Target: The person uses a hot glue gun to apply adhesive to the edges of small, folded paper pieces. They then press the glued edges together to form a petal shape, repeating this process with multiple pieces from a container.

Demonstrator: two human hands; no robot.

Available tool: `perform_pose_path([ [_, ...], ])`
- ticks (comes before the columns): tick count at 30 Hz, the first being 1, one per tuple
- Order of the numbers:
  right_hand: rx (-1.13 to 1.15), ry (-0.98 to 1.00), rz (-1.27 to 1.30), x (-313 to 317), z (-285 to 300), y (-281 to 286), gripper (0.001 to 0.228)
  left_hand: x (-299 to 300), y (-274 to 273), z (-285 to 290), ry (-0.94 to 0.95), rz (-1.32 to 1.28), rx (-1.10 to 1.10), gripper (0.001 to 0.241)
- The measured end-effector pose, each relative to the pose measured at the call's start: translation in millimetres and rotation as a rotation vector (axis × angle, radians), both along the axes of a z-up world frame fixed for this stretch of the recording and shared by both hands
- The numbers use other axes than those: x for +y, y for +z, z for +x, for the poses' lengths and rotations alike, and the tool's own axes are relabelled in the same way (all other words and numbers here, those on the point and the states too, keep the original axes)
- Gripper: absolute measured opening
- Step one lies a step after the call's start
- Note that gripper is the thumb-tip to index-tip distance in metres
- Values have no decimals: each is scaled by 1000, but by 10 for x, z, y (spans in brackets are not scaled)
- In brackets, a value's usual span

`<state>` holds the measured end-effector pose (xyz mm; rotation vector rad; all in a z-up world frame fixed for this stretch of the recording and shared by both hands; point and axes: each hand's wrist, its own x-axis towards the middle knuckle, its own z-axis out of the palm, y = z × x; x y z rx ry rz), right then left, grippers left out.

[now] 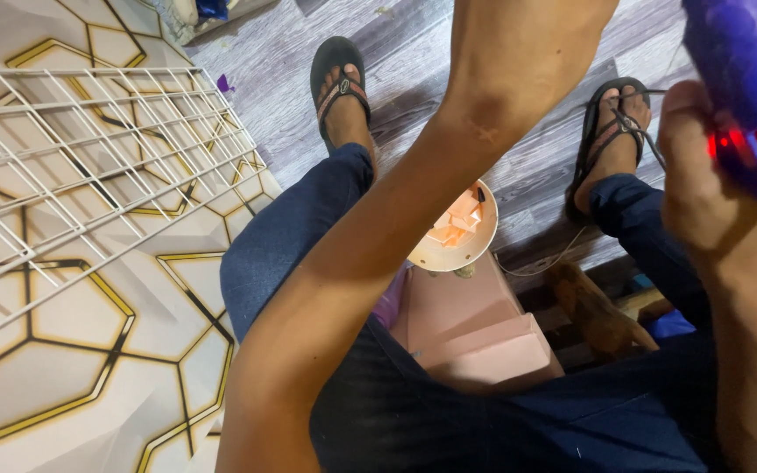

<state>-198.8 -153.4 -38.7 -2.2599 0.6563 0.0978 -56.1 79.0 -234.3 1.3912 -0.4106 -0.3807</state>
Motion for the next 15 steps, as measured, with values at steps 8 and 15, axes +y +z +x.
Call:
perform_pose_path([
  [8,16,-48,-54,-2,-112,-14,40,33,-8,16,-3,20,-76,29],
  [15,-228,73,-107,-42,-7,-70,29,41,24,26,-9,35,-137,28],
])
